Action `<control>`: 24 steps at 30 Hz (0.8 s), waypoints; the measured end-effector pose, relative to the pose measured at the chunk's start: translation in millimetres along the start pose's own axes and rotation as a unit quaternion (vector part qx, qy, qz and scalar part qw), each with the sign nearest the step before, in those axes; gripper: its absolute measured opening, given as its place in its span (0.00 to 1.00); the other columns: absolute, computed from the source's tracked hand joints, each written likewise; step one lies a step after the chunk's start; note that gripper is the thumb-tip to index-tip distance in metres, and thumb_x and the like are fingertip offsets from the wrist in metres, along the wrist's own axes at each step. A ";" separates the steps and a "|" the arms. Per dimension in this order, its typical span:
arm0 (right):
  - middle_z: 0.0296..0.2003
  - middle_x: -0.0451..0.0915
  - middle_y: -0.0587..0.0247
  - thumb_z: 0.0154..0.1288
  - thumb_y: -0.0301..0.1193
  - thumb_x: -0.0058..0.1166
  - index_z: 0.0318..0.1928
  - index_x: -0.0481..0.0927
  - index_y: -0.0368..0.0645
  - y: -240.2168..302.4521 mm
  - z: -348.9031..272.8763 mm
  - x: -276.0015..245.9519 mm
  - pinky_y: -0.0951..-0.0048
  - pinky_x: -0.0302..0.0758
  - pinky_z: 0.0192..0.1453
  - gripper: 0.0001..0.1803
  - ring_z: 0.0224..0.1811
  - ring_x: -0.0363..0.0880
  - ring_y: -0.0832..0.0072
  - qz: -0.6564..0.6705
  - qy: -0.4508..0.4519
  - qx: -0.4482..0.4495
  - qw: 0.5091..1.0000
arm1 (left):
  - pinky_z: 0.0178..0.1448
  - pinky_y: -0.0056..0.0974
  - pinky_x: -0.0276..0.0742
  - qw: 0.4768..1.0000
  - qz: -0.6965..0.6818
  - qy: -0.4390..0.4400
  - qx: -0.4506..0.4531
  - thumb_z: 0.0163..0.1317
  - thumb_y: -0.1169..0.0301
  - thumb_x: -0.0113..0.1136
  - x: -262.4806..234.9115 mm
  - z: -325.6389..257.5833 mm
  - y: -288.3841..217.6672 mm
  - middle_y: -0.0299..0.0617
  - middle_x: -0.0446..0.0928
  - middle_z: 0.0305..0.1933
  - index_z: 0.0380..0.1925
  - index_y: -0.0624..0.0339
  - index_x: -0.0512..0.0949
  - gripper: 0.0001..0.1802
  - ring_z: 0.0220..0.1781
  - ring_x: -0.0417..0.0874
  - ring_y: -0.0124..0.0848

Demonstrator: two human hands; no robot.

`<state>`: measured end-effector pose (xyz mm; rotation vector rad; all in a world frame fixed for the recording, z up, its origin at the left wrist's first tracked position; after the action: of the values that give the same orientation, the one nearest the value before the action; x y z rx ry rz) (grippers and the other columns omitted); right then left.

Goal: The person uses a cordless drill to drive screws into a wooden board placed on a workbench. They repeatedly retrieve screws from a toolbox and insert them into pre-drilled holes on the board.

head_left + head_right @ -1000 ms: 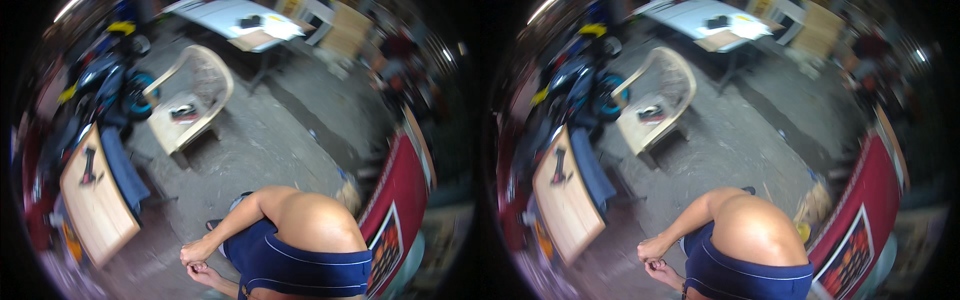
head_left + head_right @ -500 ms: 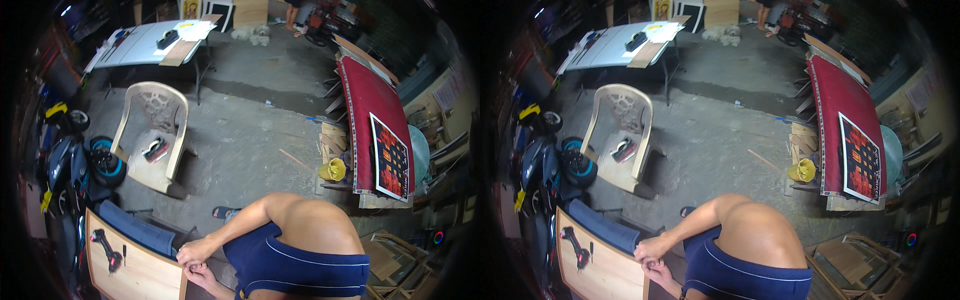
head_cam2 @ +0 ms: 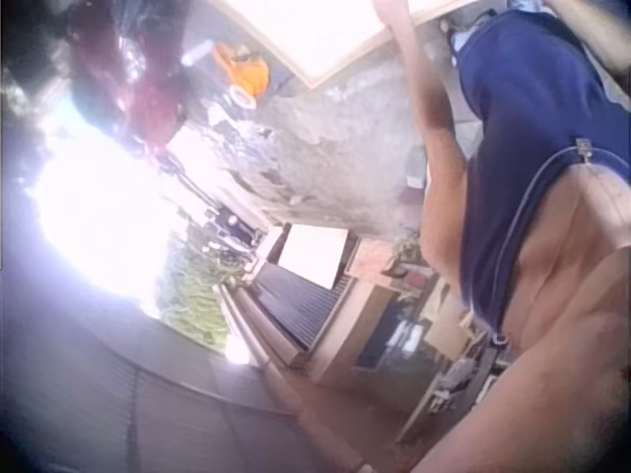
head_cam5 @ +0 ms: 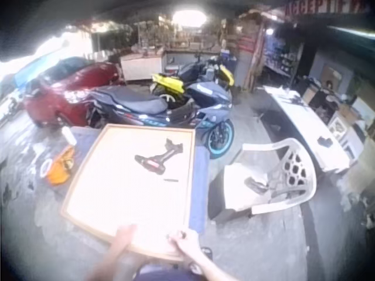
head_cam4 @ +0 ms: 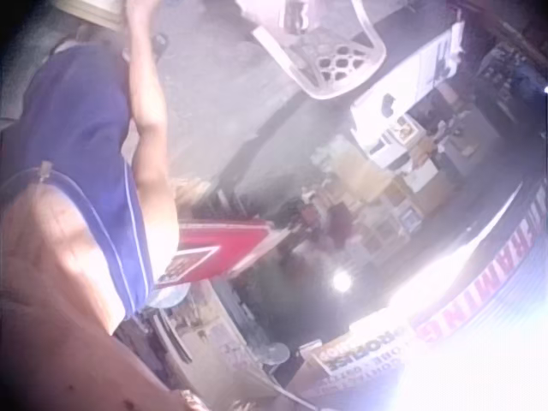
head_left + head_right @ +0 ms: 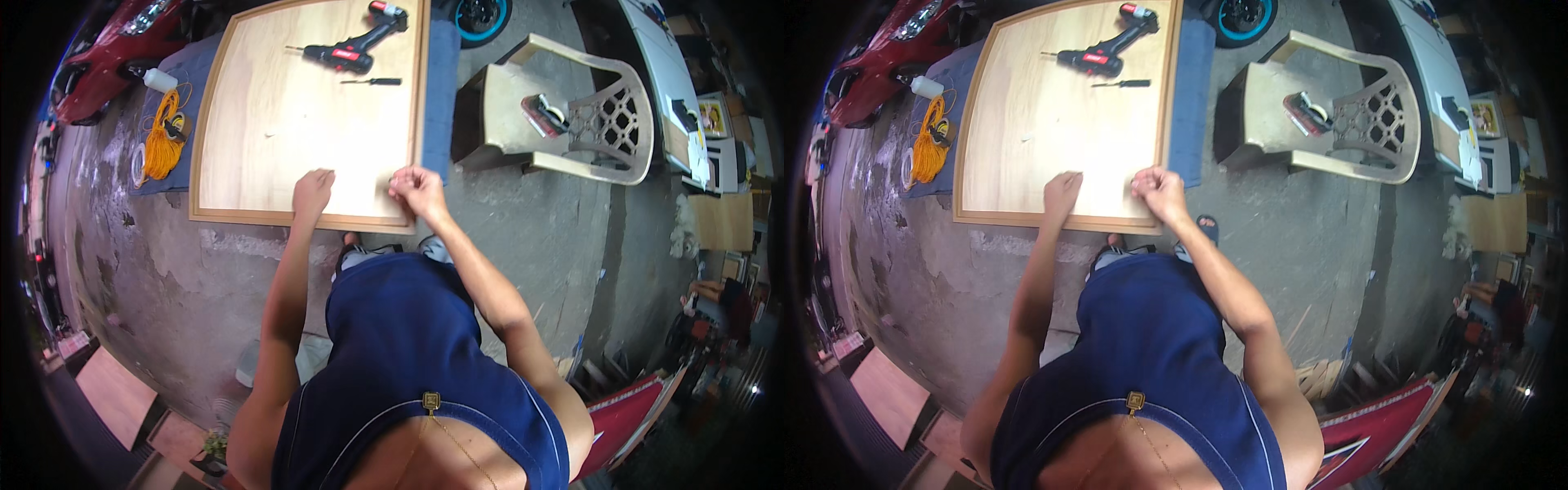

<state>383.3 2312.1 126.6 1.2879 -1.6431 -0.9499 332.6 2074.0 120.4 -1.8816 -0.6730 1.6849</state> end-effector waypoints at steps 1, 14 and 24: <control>0.22 0.78 0.66 0.57 0.19 0.52 0.37 0.76 0.32 2.8 6.1 16.2 0.83 0.72 0.28 0.07 0.23 0.75 0.83 0.031 -0.015 0.025 0.999 | 0.44 0.40 0.73 0.998 0.047 0.039 0.006 0.56 0.65 0.54 -3.3 13.7 0.4 0.50 0.78 0.38 0.36 0.58 0.80 0.12 0.42 0.78 0.44; 0.29 0.79 0.56 0.58 0.18 0.51 0.42 0.73 0.29 -15.0 38.2 86.1 0.80 0.76 0.30 0.11 0.28 0.79 0.76 0.149 -0.164 0.075 0.972 | 0.56 0.39 0.69 0.971 0.042 0.090 0.216 0.48 0.74 0.60 -26.6 73.7 2.7 0.46 0.76 0.44 0.42 0.60 0.78 0.17 0.49 0.73 0.43; 0.33 0.80 0.52 0.58 0.19 0.51 0.43 0.72 0.29 -6.4 43.9 88.1 0.77 0.78 0.35 0.12 0.32 0.81 0.72 0.203 -0.109 0.080 0.970 | 0.55 0.40 0.69 0.981 0.078 0.121 0.130 0.48 0.73 0.62 -36.1 77.1 26.3 0.47 0.75 0.44 0.41 0.58 0.79 0.16 0.50 0.73 0.42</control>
<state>332.9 2227.8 117.5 0.9139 -2.0901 -0.7372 252.8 2034.4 122.4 -1.9440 -0.2006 1.5159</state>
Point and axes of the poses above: each hand's wrist, its own z-axis towards the middle knuckle, its own x-axis out of the palm, y = z × x, the point moved 5 cm from there along z, towards the middle knuckle
